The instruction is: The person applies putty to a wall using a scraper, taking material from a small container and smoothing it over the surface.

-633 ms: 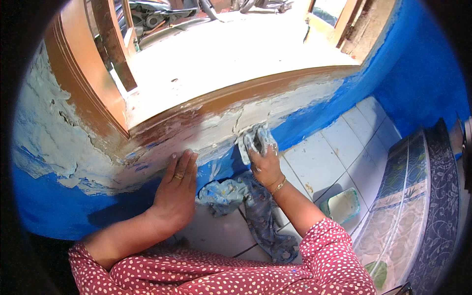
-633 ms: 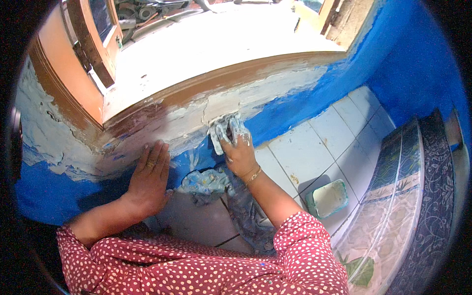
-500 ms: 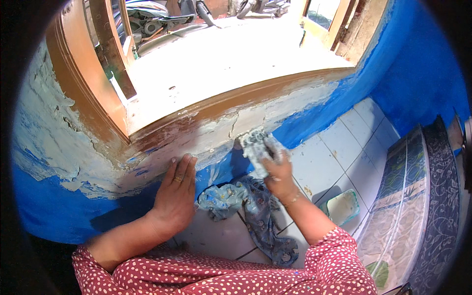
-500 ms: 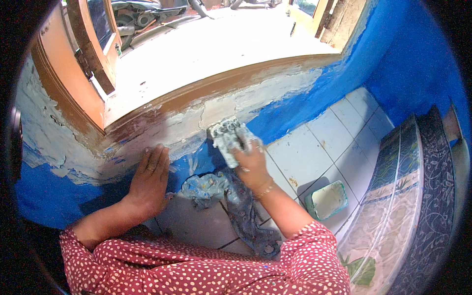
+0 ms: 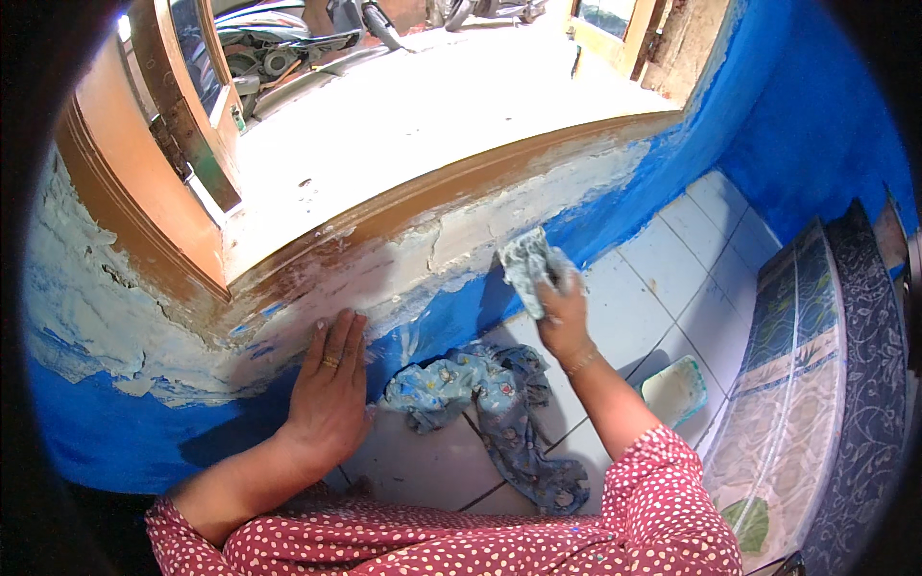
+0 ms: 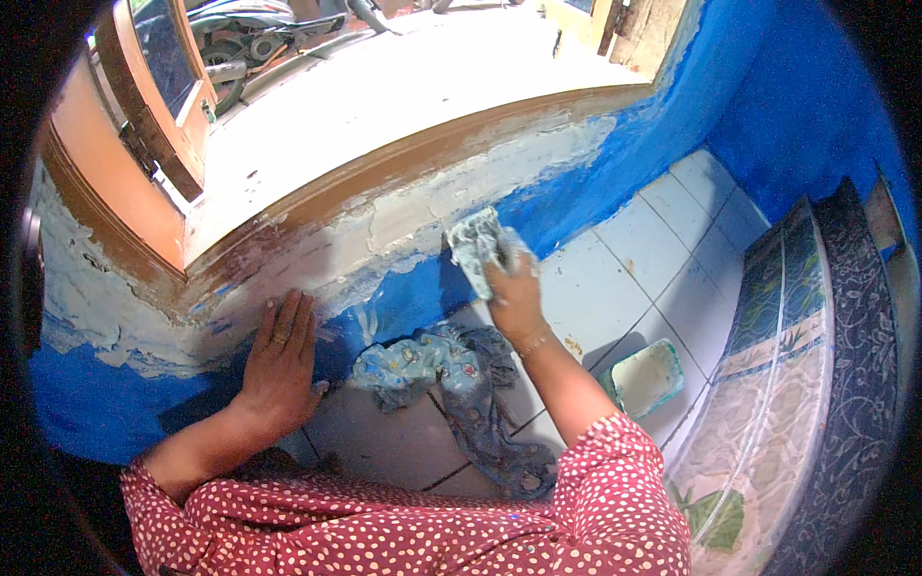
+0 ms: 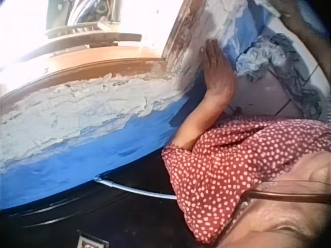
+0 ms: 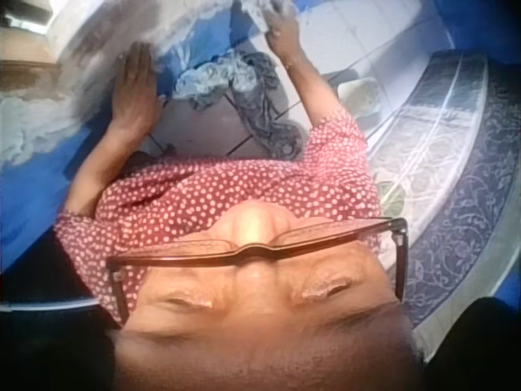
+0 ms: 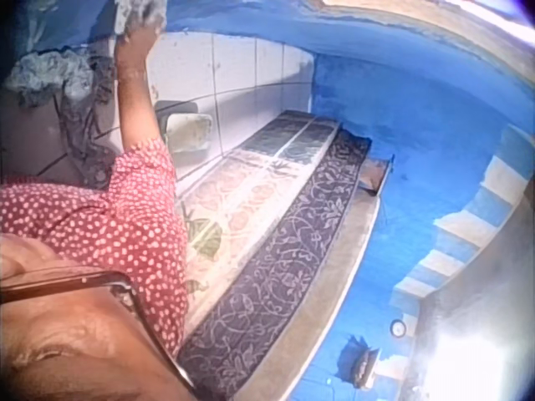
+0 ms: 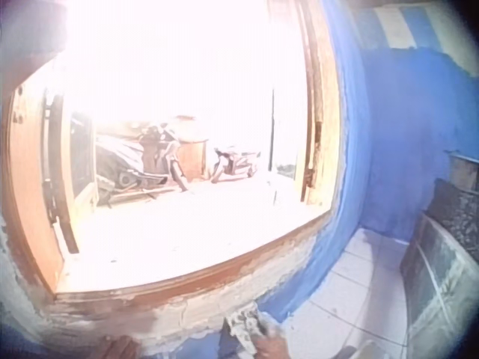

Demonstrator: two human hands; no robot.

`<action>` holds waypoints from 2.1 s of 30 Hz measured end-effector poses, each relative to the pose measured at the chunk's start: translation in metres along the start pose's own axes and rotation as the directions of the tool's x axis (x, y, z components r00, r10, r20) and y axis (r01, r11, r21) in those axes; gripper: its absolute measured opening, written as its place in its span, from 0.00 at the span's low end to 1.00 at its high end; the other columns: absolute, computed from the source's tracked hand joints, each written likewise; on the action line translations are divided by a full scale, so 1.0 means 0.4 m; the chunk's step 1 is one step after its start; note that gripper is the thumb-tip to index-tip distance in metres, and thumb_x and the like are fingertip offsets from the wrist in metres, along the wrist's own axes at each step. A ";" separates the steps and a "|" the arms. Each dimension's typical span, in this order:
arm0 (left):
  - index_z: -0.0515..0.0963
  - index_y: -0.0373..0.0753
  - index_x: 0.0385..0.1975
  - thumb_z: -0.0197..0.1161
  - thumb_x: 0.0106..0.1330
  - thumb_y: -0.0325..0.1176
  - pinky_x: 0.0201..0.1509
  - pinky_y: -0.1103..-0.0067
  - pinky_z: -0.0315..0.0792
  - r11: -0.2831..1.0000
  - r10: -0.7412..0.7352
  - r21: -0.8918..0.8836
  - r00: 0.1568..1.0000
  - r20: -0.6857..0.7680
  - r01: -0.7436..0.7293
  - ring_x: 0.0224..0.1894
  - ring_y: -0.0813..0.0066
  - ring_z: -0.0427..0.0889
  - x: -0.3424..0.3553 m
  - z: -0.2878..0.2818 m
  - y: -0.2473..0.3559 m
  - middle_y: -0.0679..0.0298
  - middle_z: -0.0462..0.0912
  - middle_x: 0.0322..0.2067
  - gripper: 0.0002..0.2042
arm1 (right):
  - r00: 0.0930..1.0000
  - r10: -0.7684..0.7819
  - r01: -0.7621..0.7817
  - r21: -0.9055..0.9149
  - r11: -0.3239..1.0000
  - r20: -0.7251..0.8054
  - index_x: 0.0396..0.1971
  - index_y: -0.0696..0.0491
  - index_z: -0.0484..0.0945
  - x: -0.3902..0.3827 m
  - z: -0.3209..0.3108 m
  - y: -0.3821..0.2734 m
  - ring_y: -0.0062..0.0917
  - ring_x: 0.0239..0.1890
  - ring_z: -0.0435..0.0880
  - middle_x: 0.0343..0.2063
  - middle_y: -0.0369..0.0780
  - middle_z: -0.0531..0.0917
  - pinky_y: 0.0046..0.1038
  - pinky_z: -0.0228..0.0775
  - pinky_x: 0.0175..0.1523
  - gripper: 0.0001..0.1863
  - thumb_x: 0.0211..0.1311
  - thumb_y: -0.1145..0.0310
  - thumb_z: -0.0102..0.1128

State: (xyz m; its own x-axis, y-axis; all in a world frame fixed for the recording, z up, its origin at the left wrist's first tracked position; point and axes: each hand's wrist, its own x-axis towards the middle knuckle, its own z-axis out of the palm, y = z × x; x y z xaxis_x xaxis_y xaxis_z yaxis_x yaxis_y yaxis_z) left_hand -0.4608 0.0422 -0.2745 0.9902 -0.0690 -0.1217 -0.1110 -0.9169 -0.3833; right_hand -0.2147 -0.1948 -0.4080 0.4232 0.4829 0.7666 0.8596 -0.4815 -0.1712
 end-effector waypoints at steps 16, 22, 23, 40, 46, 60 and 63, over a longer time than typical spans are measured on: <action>0.58 0.22 0.59 0.65 0.47 0.47 0.72 0.59 0.34 0.998 -0.009 -0.057 0.999 -0.047 0.007 0.70 0.49 0.42 -0.007 0.018 -0.007 0.42 0.51 0.64 0.43 | 0.977 0.199 -0.186 0.158 0.970 -0.075 0.38 0.54 0.81 0.025 -0.037 -0.056 0.45 0.44 0.74 0.40 0.52 0.75 0.39 0.65 0.49 0.18 0.41 0.76 0.63; 0.59 0.23 0.59 0.64 0.50 0.47 0.71 0.59 0.34 0.996 -0.030 -0.080 0.999 -0.024 0.028 0.70 0.49 0.41 -0.010 -0.008 0.000 0.44 0.51 0.64 0.41 | 0.963 -0.045 0.082 0.132 0.988 -0.265 0.42 0.56 0.79 0.154 -0.028 -0.118 0.41 0.46 0.75 0.43 0.50 0.74 0.38 0.65 0.52 0.16 0.49 0.78 0.60; 0.59 0.23 0.59 0.64 0.50 0.47 0.71 0.59 0.34 0.995 -0.032 -0.091 0.999 -0.032 0.029 0.70 0.49 0.41 -0.009 -0.010 0.000 0.44 0.51 0.65 0.41 | 0.979 -0.088 0.097 0.043 0.994 -0.186 0.41 0.54 0.80 0.153 -0.012 -0.118 0.44 0.46 0.74 0.44 0.51 0.74 0.41 0.64 0.53 0.19 0.44 0.78 0.61; 0.60 0.22 0.57 0.66 0.48 0.43 0.71 0.59 0.36 0.996 -0.005 -0.088 0.993 -0.117 -0.005 0.69 0.50 0.43 -0.015 0.027 -0.012 0.43 0.50 0.64 0.40 | 0.952 0.024 0.075 0.308 0.948 -0.305 0.42 0.51 0.82 0.167 0.005 -0.216 0.46 0.43 0.72 0.42 0.52 0.74 0.41 0.63 0.50 0.23 0.37 0.74 0.62; 0.64 0.21 0.53 0.59 0.48 0.34 0.71 0.58 0.40 0.978 0.023 -0.197 0.972 -0.236 -0.070 0.68 0.49 0.47 -0.026 0.044 -0.030 0.42 0.56 0.61 0.31 | 0.944 0.090 0.045 0.392 0.919 -0.318 0.40 0.57 0.79 0.078 0.006 -0.258 0.35 0.44 0.73 0.44 0.47 0.69 0.33 0.67 0.48 0.13 0.53 0.81 0.61; 0.75 0.29 0.44 0.69 0.41 0.34 0.60 0.61 0.61 0.916 0.063 -0.305 0.845 -0.530 -0.260 0.51 0.55 0.68 -0.046 -0.001 -0.055 0.50 0.71 0.47 0.27 | 0.967 -0.067 0.052 -0.066 0.996 -0.248 0.32 0.54 0.83 0.290 -0.226 -0.208 0.37 0.37 0.81 0.35 0.45 0.82 0.32 0.68 0.44 0.11 0.45 0.72 0.61; 0.77 0.31 0.42 0.69 0.38 0.33 0.57 0.63 0.63 0.923 0.051 -0.282 0.813 -0.580 -0.260 0.48 0.59 0.70 -0.047 -0.011 -0.054 0.53 0.73 0.44 0.26 | 0.978 -0.112 0.083 -0.163 0.983 -0.179 0.33 0.53 0.83 0.324 -0.234 -0.188 0.35 0.38 0.81 0.33 0.42 0.84 0.31 0.67 0.46 0.12 0.45 0.73 0.59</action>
State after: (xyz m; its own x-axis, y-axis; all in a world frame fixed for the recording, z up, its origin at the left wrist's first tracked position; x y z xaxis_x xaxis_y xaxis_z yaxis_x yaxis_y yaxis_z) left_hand -0.4766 0.0616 -0.2599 0.8484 -0.3313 0.4128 -0.3358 -0.9397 -0.0640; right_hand -0.2513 -0.1646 -0.2379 0.2664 0.3952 0.8791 0.8334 -0.5526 -0.0042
